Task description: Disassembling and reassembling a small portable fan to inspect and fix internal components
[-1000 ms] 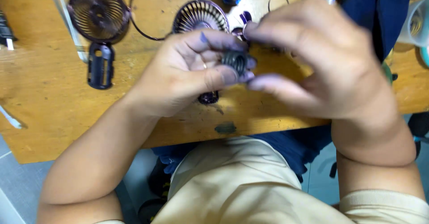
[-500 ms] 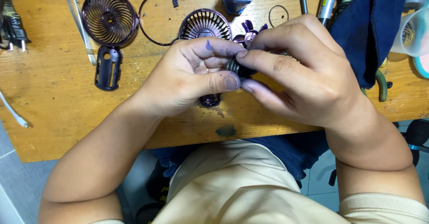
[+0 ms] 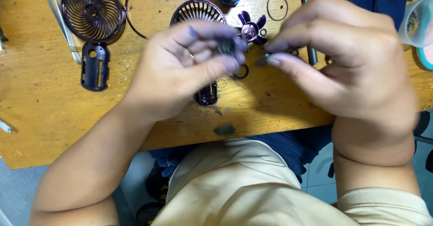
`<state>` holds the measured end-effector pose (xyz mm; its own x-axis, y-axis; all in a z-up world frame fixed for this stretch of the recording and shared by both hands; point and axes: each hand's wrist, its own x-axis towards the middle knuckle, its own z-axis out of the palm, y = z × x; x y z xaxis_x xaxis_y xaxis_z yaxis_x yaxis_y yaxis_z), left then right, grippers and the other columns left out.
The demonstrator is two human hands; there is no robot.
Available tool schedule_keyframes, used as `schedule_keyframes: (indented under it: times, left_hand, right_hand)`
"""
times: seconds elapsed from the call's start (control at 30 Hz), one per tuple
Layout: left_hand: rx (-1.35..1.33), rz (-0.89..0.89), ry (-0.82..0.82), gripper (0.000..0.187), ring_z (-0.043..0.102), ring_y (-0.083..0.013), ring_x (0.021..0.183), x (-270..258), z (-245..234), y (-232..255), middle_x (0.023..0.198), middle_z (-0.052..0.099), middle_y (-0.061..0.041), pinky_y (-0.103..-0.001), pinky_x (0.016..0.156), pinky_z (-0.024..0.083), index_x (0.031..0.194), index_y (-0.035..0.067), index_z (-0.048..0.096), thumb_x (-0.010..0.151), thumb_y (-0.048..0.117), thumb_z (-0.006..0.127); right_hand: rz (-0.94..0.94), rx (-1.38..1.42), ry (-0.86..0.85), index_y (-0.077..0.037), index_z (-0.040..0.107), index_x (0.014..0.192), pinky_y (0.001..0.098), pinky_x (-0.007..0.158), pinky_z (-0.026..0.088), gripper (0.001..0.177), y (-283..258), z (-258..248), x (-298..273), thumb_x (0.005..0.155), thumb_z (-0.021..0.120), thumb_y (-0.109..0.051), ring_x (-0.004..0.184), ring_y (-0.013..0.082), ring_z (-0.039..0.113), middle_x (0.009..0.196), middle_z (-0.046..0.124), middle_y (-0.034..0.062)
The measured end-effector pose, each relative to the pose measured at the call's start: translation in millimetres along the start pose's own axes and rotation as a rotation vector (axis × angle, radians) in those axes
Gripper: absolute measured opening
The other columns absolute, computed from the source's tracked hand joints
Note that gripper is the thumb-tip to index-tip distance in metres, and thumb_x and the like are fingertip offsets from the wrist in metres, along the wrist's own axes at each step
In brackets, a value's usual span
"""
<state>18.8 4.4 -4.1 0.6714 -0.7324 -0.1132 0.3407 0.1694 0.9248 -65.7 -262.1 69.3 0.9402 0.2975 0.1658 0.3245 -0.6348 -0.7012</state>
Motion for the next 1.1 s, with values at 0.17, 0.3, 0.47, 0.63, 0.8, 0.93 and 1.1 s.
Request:
schedule_keyframes:
  times: [0.17, 0.3, 0.47, 0.63, 0.8, 0.93, 1.1]
  left_hand:
    - [-0.061, 0.025, 0.140, 0.042, 0.081, -0.0257, 0.131, 1, -4, 0, 0.139, 0.079, -0.020, -0.039, 0.128, 0.071, 0.148, 0.001, 0.065, 0.110, -0.004, 0.082]
    - [-0.033, 0.017, 0.108, 0.044, 0.080, -0.0268, 0.135, -1, 0, -1, 0.141, 0.079, -0.022, -0.041, 0.127, 0.072, 0.149, -0.002, 0.064, 0.108, -0.005, 0.082]
    - [-0.016, -0.015, 0.108, 0.044, 0.079, -0.0243, 0.133, -3, 2, 0, 0.139, 0.079, -0.019, -0.038, 0.126, 0.070, 0.148, -0.002, 0.065, 0.108, -0.005, 0.082]
    - [-0.058, -0.007, 0.120, 0.043, 0.079, -0.0262, 0.134, -6, 4, 0, 0.139, 0.079, -0.022, -0.040, 0.126, 0.072, 0.146, -0.001, 0.066, 0.107, -0.004, 0.083]
    - [-0.083, -0.075, 0.080, 0.043, 0.085, -0.0304, 0.120, -7, 6, -1, 0.133, 0.080, -0.022, -0.040, 0.118, 0.074, 0.146, -0.002, 0.068, 0.105, -0.009, 0.082]
    - [-0.134, -0.112, 0.026, 0.044, 0.079, -0.0229, 0.131, -6, 6, -11, 0.141, 0.078, -0.015, -0.039, 0.129, 0.067, 0.148, -0.003, 0.067, 0.107, -0.004, 0.082]
    - [-0.085, -0.159, -0.004, 0.051, 0.076, -0.0158, 0.130, -5, 2, -16, 0.142, 0.078, -0.011, -0.032, 0.124, 0.065, 0.151, -0.001, 0.068, 0.103, -0.004, 0.086]
  right_hand:
    - [0.004, -0.222, -0.488, -0.014, 0.083, 0.114, 0.0505, 0.082, 0.058, 0.017, 42, 16, 0, 0.106, 0.082, -0.029, 0.092, 0.0357, 0.073, 0.101, 0.076, 0.0103]
    - [0.280, -0.409, -0.603, -0.025, 0.084, 0.109, 0.0581, 0.069, 0.060, 0.017, 39, 34, 9, 0.102, 0.072, -0.034, 0.096, 0.0379, 0.079, 0.107, 0.083, 0.0024]
    - [0.324, -0.466, -0.539, -0.024, 0.083, 0.117, 0.0603, 0.066, 0.060, 0.020, 41, 35, 9, 0.105, 0.071, -0.036, 0.098, 0.0427, 0.079, 0.114, 0.085, 0.0040]
    - [0.070, -0.400, -0.230, -0.004, 0.084, 0.129, 0.0525, 0.078, 0.057, 0.015, 41, 4, -11, 0.123, 0.081, -0.017, 0.090, 0.0430, 0.077, 0.111, 0.085, 0.0172]
    - [-0.089, -0.193, 0.062, 0.019, 0.084, 0.149, 0.0551, 0.107, 0.057, 0.021, 35, 1, -15, 0.134, 0.088, 0.006, 0.114, 0.0455, 0.077, 0.142, 0.087, 0.0343]
    - [-0.234, -0.034, -0.032, 0.013, 0.075, 0.152, 0.0553, 0.107, 0.057, 0.030, 24, 19, 10, 0.127, 0.070, -0.001, 0.118, 0.0479, 0.070, 0.133, 0.069, 0.0325]
    - [-0.263, -0.038, 0.021, 0.002, 0.088, 0.135, 0.0500, 0.095, 0.053, 0.017, 27, 25, 10, 0.124, 0.077, -0.002, 0.103, 0.0401, 0.064, 0.124, 0.073, 0.0232]
